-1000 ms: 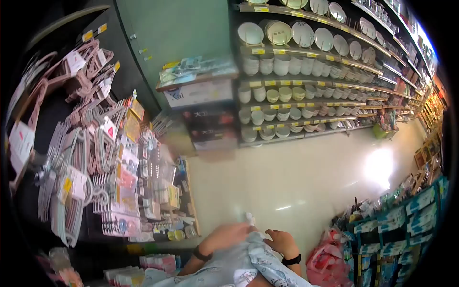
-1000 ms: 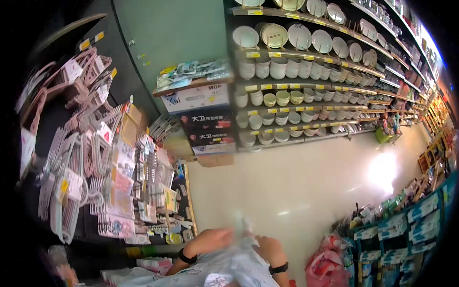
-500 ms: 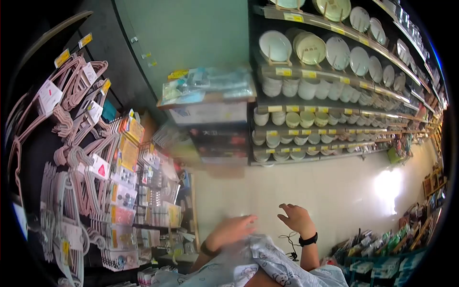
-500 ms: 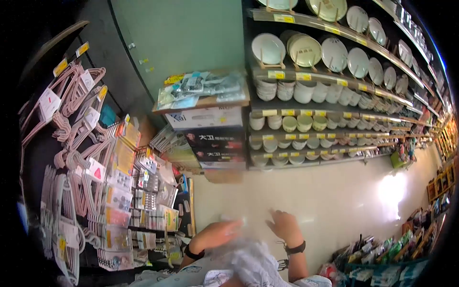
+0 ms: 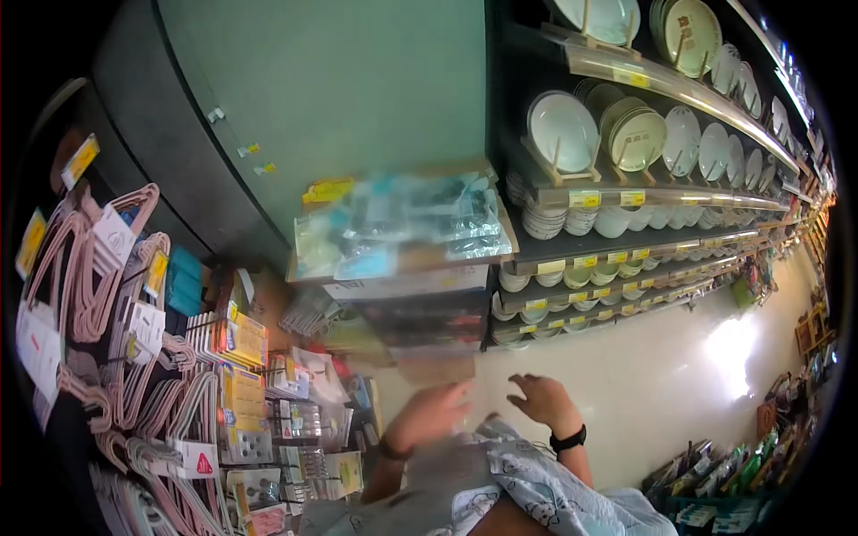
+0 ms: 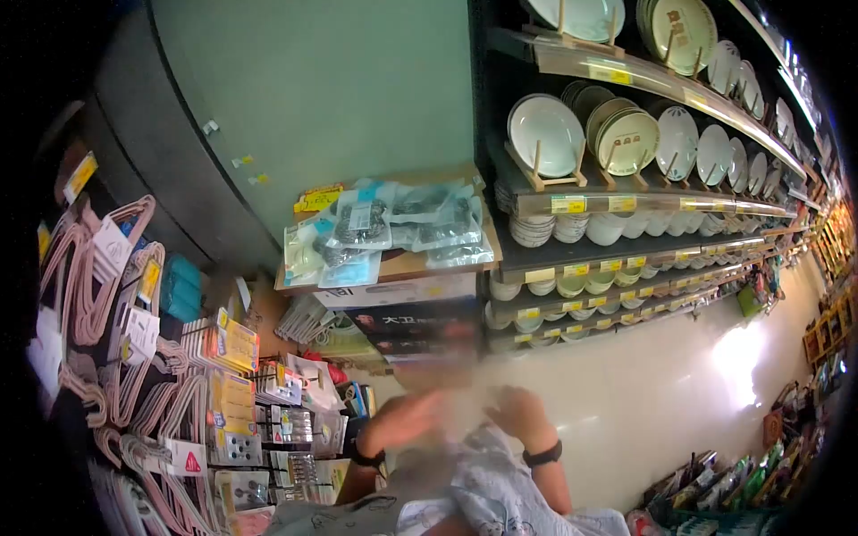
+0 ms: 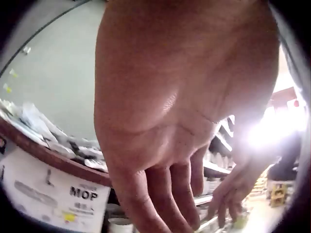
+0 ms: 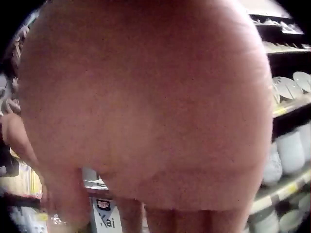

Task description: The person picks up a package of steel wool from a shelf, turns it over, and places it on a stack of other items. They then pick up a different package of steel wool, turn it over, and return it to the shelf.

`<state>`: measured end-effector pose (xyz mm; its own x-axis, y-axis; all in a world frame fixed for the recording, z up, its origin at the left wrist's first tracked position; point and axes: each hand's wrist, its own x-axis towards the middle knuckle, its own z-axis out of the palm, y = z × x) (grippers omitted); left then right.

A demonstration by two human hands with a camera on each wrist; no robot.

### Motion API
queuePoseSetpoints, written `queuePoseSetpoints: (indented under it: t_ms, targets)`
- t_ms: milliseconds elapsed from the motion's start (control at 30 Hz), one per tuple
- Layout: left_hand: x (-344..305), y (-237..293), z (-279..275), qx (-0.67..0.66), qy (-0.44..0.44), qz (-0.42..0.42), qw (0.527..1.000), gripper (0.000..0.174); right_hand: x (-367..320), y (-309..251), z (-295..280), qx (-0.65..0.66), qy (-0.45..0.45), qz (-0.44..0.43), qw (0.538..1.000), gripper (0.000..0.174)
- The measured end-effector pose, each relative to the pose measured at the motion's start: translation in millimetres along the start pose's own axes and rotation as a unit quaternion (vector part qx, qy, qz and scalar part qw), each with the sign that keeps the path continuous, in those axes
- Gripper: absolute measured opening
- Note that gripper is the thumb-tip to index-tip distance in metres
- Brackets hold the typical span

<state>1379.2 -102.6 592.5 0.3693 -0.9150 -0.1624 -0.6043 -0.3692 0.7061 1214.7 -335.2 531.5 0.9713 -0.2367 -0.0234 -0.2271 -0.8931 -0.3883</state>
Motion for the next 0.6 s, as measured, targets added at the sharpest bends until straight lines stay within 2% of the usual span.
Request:
queuePoseSetpoints:
  t_ms: [33,100,200,300,333,433,467,533,600]
  targets:
    - [12.8,1.1,-17.6,0.03,0.007,-0.011,0.999,0.044,13.7,-0.4,-9.8,0.01,0.001,0.0,1.0,0.041]
    - [29.2,-13.1,-34.7,0.016,0.074,0.032,0.997,0.045,48.5,-7.1,-38.8,0.031,0.016,-0.009,0.999,0.042]
    - [65.3,-24.8,-63.1,-0.027,0.106,0.16,0.981,0.046,90.1,9.1,-46.9,0.065,0.012,-0.03,0.997,0.041]
    - [107.5,-19.2,-104.3,-0.035,-0.015,0.068,0.997,0.048,134.9,10.2,-56.1,0.082,0.038,-0.027,0.996,0.03]
    - [121.5,-25.7,-109.2,-0.037,0.038,0.085,0.995,0.049,152.1,9.7,-65.6,0.085,0.055,-0.023,0.995,0.026]
    - [163.5,-23.0,-141.9,0.048,0.094,0.024,0.994,0.048,198.6,22.0,-81.9,0.086,0.104,-0.004,0.991,0.017]
    - [174.4,-23.3,-149.4,0.066,0.139,0.036,0.987,0.05,211.4,22.5,-89.0,0.1,0.129,-0.001,0.987,0.017]
    - [194.0,-16.4,-164.5,0.071,0.162,0.008,0.984,0.051,239.9,28.1,-103.4,0.126,0.184,0.002,0.975,0.015]
    - [210.3,-15.2,-170.8,0.087,0.19,-0.037,0.977,0.051,265.6,38.8,-108.8,0.155,0.197,0.025,0.968,0.017]
